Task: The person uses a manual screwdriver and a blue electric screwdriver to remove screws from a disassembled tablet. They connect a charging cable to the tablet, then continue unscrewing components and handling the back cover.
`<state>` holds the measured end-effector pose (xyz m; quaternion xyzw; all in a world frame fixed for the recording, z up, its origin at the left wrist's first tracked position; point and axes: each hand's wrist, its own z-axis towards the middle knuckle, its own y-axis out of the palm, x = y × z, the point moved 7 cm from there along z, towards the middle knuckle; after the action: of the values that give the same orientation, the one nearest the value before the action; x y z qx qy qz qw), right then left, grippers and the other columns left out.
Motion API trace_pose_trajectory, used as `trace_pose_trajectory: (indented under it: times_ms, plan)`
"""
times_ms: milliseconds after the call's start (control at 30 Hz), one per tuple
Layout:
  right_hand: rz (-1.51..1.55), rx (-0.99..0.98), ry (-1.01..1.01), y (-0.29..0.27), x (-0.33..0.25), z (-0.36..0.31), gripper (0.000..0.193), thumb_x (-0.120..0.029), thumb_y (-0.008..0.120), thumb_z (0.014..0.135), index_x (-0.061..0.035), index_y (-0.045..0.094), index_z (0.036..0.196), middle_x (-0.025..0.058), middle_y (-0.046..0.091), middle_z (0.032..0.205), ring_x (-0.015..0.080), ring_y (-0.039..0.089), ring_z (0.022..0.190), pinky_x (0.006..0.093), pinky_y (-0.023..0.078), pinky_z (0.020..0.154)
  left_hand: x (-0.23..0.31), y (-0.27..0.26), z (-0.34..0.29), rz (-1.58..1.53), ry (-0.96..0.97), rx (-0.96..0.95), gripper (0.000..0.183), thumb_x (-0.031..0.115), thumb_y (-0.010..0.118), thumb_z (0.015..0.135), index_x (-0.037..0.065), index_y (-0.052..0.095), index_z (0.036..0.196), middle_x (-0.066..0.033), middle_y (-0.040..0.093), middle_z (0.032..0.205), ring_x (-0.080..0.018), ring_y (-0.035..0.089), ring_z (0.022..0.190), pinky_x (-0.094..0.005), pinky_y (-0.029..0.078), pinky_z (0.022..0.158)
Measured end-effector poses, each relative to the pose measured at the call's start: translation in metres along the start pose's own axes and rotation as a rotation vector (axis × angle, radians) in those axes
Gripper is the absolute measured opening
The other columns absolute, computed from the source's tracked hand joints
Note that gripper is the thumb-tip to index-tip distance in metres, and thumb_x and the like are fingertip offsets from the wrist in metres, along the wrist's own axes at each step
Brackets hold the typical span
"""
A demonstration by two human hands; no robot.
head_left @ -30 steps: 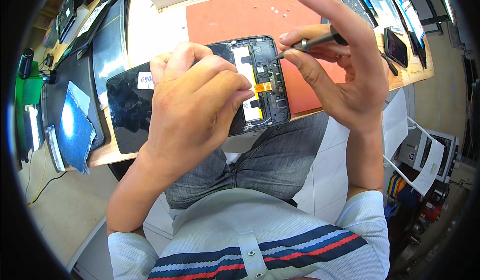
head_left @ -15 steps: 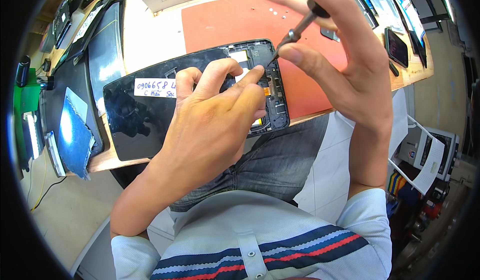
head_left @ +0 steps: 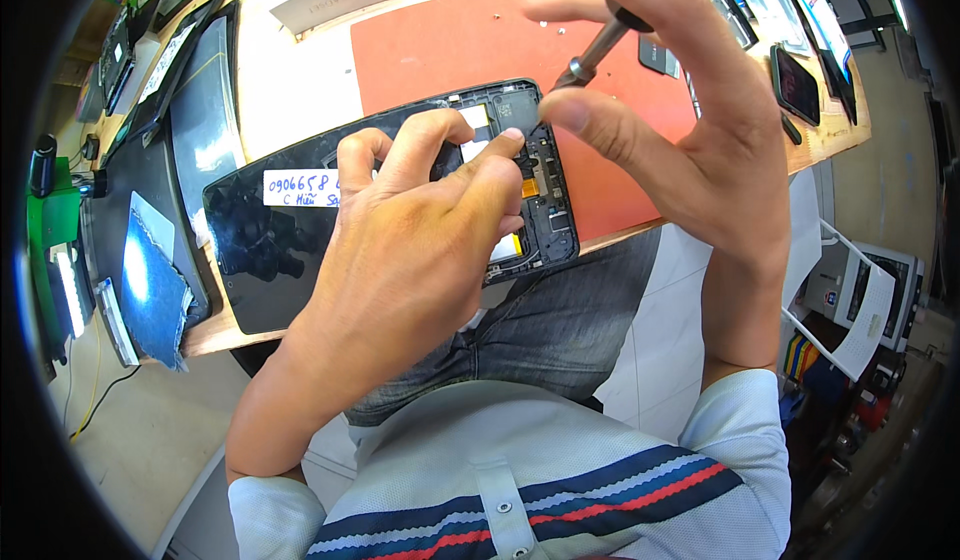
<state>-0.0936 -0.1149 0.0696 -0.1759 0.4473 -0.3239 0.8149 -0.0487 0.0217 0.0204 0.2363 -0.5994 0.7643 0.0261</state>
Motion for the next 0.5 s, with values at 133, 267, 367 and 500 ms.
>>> trace_pose_trajectory:
  times_ms: [133, 267, 367, 500]
  plan:
    - [-0.061, -0.007, 0.004, 0.002, 0.000, -0.002, 0.062, 0.010, 0.068, 0.085, -0.0156, 0.063, 0.141, 0.0060, 0.072, 0.117, 0.0220, 0.072, 0.093, 0.0333, 0.059, 0.081, -0.004, 0.000, 0.000, -0.063, 0.012, 0.008, 0.046, 0.009, 0.079, 0.083, 0.008, 0.071, 0.129, 0.0007, 0.072, 0.101, -0.0273, 0.057, 0.121, -0.0476, 0.038, 0.101]
    - [-0.108, -0.013, 0.008, 0.004, -0.005, -0.006, 0.063, 0.009, 0.068, 0.085, -0.0171, 0.063, 0.142, 0.0054, 0.072, 0.113, 0.0221, 0.072, 0.093, 0.0335, 0.058, 0.080, -0.007, 0.003, -0.001, -0.120, -0.002, 0.050, 0.046, 0.007, 0.082, 0.080, 0.007, 0.073, 0.125, 0.0017, 0.072, 0.099, -0.0266, 0.059, 0.118, -0.0460, 0.038, 0.101]
    - [-0.161, -0.014, 0.016, 0.006, -0.004, -0.008, 0.063, 0.008, 0.069, 0.085, -0.0182, 0.062, 0.142, 0.0049, 0.072, 0.110, 0.0222, 0.073, 0.092, 0.0336, 0.058, 0.080, -0.007, 0.002, -0.001, -0.094, 0.013, 0.083, 0.046, 0.009, 0.084, 0.079, 0.008, 0.074, 0.124, 0.0034, 0.073, 0.097, -0.0264, 0.060, 0.118, -0.0451, 0.038, 0.099]
    - [-0.171, 0.000, 0.019, 0.004, -0.005, -0.009, 0.064, 0.007, 0.069, 0.085, -0.0197, 0.062, 0.142, 0.0042, 0.072, 0.106, 0.0223, 0.073, 0.092, 0.0338, 0.058, 0.079, 0.006, -0.007, -0.009, -0.081, 0.097, 0.117, 0.035, 0.013, 0.084, 0.075, 0.012, 0.076, 0.109, 0.0054, 0.078, 0.109, -0.0264, 0.061, 0.115, -0.0449, 0.039, 0.097]
